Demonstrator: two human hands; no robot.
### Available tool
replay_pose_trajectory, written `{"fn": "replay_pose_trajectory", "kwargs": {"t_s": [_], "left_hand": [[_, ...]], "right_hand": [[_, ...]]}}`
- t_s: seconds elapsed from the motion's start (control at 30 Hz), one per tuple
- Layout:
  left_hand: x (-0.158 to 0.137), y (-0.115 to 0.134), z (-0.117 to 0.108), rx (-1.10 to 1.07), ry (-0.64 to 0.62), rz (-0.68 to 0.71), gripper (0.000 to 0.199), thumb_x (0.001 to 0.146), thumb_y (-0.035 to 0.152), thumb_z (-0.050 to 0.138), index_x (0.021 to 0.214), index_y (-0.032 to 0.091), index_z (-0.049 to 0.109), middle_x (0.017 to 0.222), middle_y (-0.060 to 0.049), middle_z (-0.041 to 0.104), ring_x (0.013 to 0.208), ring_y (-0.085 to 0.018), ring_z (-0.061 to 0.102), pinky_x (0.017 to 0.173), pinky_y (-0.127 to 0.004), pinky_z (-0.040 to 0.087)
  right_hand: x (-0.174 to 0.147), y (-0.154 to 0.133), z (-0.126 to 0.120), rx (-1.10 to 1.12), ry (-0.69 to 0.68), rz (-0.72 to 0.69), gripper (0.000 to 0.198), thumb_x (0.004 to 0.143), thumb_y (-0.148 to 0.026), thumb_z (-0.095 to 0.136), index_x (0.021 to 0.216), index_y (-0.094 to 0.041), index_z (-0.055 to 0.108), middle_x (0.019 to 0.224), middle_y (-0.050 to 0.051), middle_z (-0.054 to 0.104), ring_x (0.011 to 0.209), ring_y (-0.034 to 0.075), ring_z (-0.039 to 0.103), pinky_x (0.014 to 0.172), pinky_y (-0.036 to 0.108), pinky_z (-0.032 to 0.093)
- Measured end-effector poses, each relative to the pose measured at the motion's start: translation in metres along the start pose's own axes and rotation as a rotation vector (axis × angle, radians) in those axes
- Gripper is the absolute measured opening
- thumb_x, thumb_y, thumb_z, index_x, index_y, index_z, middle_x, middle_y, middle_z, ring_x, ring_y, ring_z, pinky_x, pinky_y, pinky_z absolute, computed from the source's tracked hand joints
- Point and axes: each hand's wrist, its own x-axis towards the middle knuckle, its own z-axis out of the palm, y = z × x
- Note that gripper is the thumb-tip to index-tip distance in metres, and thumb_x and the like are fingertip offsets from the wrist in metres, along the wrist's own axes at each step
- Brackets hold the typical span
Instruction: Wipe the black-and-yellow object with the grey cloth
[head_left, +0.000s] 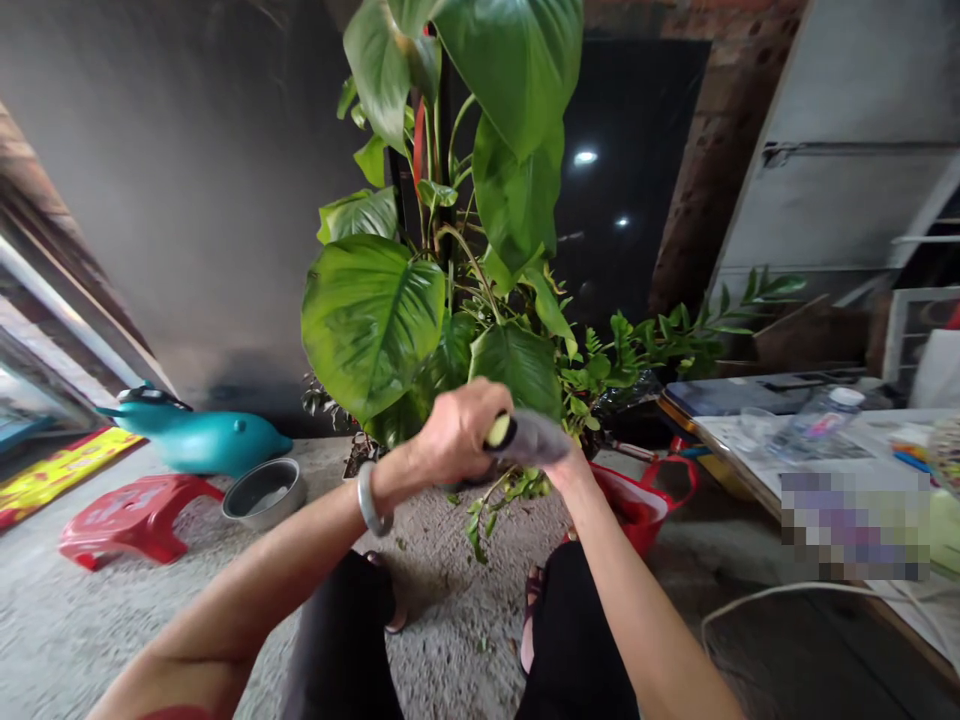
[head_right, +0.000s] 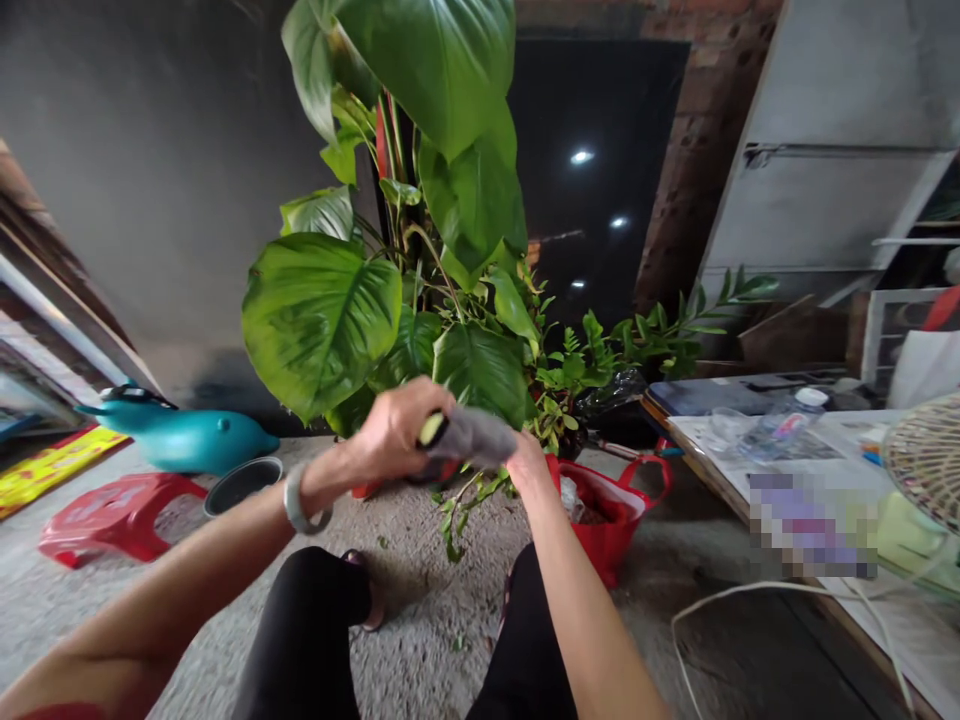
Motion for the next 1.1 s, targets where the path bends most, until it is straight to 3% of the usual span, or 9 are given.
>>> {"fn": "replay_pose_trajectory", "kwargs": {"t_s": [0.1,0.17,0.33,0.43,0.5,0.63,0.8,0.97,1.1], "left_hand": [[0.059,-0.019,-0.022,0.140,0.431,0.056,0.021,0.073,0.021,0.065,0.091,0.024,0.055,0.093,-0.005,0.070,0.090,-0.024,0.065,0.080,-0.039,0.052],[0.080,-0.029,-0.012,0.201,0.480,0.025,0.020,0.074,0.016,0.063,0.091,0.023,0.055,0.094,-0.006,0.070,0.092,-0.025,0.064,0.082,-0.039,0.051],[0.016,-0.021,0.057,0.149,-0.155,-0.033,0.025,0.069,0.007,0.065,0.088,0.021,0.057,0.088,-0.008,0.069,0.083,-0.025,0.063,0.070,-0.034,0.045],[-0.047,-0.009,0.077,-0.040,-0.338,-0.212,0.031,0.062,0.006,0.067,0.087,0.022,0.059,0.088,-0.004,0.069,0.077,-0.020,0.062,0.064,-0.029,0.041],[-0.072,-0.006,0.075,-0.194,-0.273,-0.413,0.029,0.061,0.008,0.067,0.085,0.023,0.059,0.083,-0.001,0.069,0.074,-0.018,0.063,0.064,-0.027,0.042],[-0.084,-0.013,0.056,-0.566,0.100,-0.823,0.033,0.056,0.017,0.078,0.083,0.023,0.060,0.074,0.005,0.066,0.075,-0.019,0.065,0.068,-0.028,0.051],[-0.089,-0.018,0.061,-0.739,0.507,-1.025,0.043,0.054,0.028,0.082,0.090,0.022,0.060,0.078,0.005,0.065,0.075,-0.018,0.065,0.072,-0.030,0.056],[-0.111,0.012,0.111,-0.580,0.366,-0.986,0.041,0.061,0.026,0.079,0.096,0.023,0.057,0.085,0.003,0.067,0.081,-0.020,0.068,0.076,-0.033,0.058],[-0.126,0.032,0.134,-0.521,0.344,-0.972,0.036,0.070,0.025,0.074,0.102,0.026,0.059,0.097,-0.005,0.073,0.093,-0.028,0.073,0.085,-0.043,0.061]], "right_hand": [[-0.005,0.000,0.002,-0.011,0.038,0.030,0.022,0.071,-0.024,0.080,0.090,-0.027,0.068,0.090,0.003,0.084,0.103,0.030,0.080,0.089,0.048,0.067],[-0.004,0.000,0.003,-0.020,0.054,0.041,0.022,0.070,-0.025,0.080,0.089,-0.028,0.068,0.092,0.003,0.084,0.103,0.030,0.080,0.087,0.049,0.068],[0.009,-0.005,-0.005,-0.041,0.102,0.026,0.022,0.069,-0.024,0.081,0.085,-0.026,0.067,0.078,0.002,0.080,0.087,0.028,0.080,0.075,0.041,0.067],[0.013,-0.010,-0.015,-0.057,0.146,0.000,0.027,0.069,-0.024,0.084,0.088,-0.027,0.066,0.073,-0.003,0.077,0.073,0.022,0.077,0.065,0.033,0.064],[0.008,-0.011,-0.024,-0.071,0.178,-0.019,0.031,0.068,-0.024,0.086,0.092,-0.028,0.066,0.072,-0.006,0.075,0.068,0.018,0.074,0.060,0.027,0.060],[-0.027,0.003,-0.038,-0.103,0.199,-0.005,0.033,0.066,-0.028,0.089,0.094,-0.026,0.071,0.079,-0.001,0.079,0.068,0.018,0.075,0.055,0.026,0.058],[-0.099,0.031,-0.031,-0.148,0.216,-0.052,0.031,0.066,-0.041,0.093,0.086,-0.029,0.073,0.074,-0.001,0.077,0.066,0.019,0.072,0.054,0.029,0.057],[-0.162,0.042,0.009,-0.225,-0.183,0.050,0.058,0.072,-0.052,0.093,0.126,-0.035,0.078,0.128,0.006,0.080,0.119,0.032,0.073,0.082,0.040,0.065],[-0.176,0.053,0.031,-0.162,-0.189,0.091,0.076,0.066,-0.053,0.096,0.135,-0.037,0.071,0.134,0.006,0.077,0.127,0.036,0.070,0.090,0.044,0.063]]}}
